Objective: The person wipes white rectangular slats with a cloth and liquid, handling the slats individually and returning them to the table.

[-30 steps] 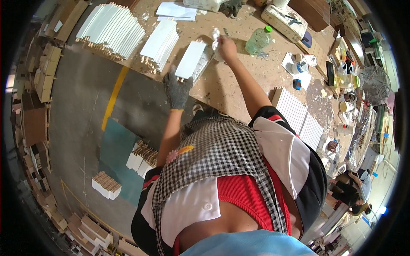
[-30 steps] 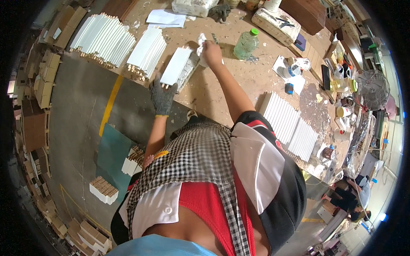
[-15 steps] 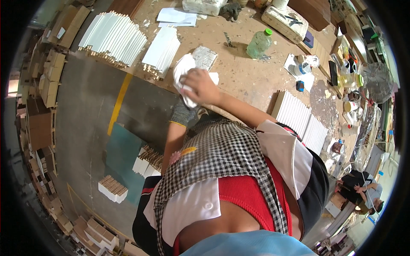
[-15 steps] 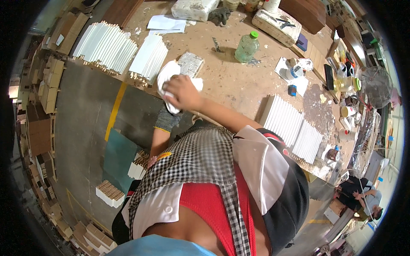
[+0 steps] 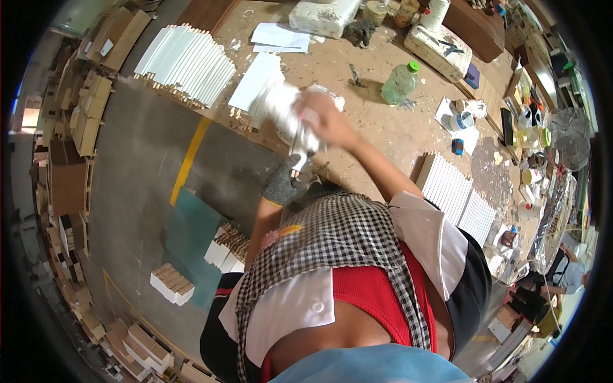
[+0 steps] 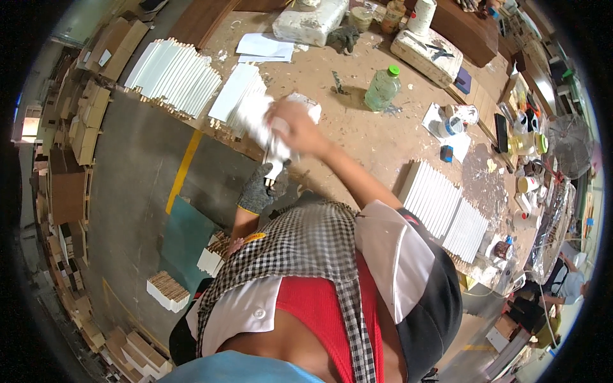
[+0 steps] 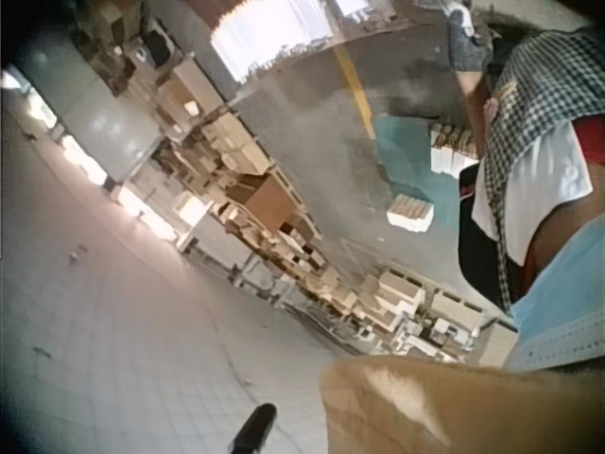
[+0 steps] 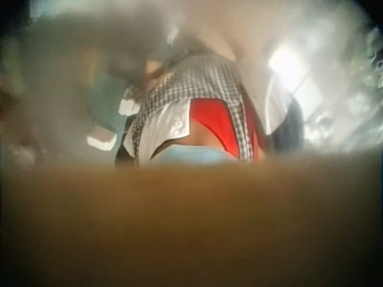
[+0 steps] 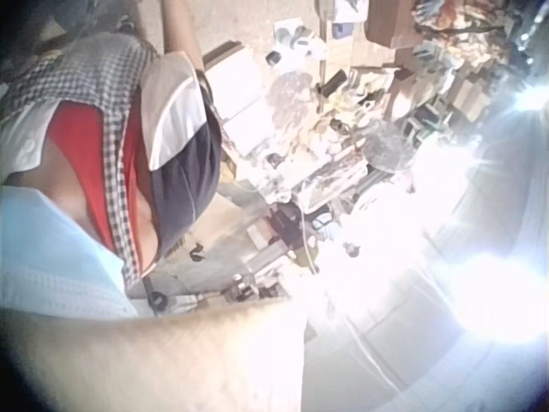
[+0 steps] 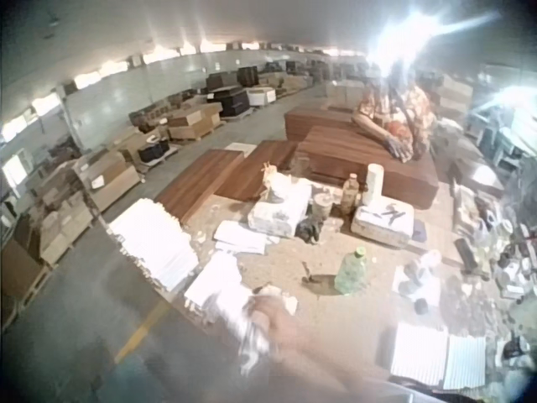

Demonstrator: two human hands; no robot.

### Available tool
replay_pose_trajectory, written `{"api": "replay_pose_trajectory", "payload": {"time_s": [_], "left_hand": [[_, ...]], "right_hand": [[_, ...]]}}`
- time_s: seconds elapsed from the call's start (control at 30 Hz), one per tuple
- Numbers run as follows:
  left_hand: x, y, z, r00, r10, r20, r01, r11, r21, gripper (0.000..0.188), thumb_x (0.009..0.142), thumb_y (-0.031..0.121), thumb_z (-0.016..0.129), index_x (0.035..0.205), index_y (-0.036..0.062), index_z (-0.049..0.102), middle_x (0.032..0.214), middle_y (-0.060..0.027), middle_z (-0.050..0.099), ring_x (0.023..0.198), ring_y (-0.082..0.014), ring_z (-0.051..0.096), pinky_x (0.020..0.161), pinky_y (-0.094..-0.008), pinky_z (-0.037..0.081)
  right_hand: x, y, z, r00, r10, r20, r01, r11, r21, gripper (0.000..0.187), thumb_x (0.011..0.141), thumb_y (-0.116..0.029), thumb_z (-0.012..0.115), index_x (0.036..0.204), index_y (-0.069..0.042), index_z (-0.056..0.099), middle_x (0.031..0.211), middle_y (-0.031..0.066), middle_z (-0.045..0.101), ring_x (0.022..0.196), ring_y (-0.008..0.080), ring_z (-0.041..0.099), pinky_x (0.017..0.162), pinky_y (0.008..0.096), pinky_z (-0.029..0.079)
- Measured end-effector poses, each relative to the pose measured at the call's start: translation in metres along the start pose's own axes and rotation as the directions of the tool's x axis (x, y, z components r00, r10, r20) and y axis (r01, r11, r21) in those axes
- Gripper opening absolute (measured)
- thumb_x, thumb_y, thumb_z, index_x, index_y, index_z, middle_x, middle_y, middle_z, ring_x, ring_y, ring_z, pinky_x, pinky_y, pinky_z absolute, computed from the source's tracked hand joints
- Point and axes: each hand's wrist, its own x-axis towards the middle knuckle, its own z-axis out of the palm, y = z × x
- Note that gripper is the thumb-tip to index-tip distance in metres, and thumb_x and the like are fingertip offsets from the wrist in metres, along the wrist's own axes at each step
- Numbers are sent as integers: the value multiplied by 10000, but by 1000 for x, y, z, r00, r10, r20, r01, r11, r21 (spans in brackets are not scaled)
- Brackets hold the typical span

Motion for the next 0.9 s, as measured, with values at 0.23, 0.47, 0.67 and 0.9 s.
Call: {"api": "replay_pose_trajectory", "payload": {"time_s": [0.23, 0.47, 0.67, 0.9], "left_hand": [[-39, 26, -15, 998, -47, 45, 39, 985, 166, 501, 964, 311, 644, 1365, 52, 493, 1085, -179, 586, 896, -292, 592, 771, -369, 525], [-63, 144, 0, 1000, 29, -2, -23, 827, 562, 529, 944, 308, 676, 1369, 65, 476, 1124, -195, 584, 922, -306, 593, 801, -377, 523], [38, 211, 35, 825, 544, 150, 13, -283, 959, 1070, 742, 532, 822, 1488, -67, 344, 1383, -344, 494, 1330, -465, 457, 1143, -528, 363], [108, 180, -48, 792, 570, 218, -123, -201, 972, 1174, 733, 561, 807, 1552, -78, 260, 1584, -314, 330, 1476, -445, 326, 1221, -456, 287]], "right_hand": [[0, -30, -60, 971, -190, 147, 232, 898, -373, 353, 928, -324, 518, 686, -83, 608, 634, 76, 606, 590, 264, 592, 661, 418, 525], [-87, 49, -173, 641, 528, -557, -522, 832, 187, 566, 1061, -439, 530, 700, -19, 648, 603, 11, 590, 561, 95, 517, 528, 313, 400], [-139, 4, -78, 626, 711, -319, -670, 700, 247, 521, 1054, -405, 543, 745, 1, 646, 621, 8, 570, 603, 111, 496, 557, 326, 403], [-173, -36, -52, 647, 750, -137, -739, 661, 127, 441, 1039, -368, 565, 883, 28, 681, 696, 85, 629, 657, 143, 553, 614, 342, 452]]}}
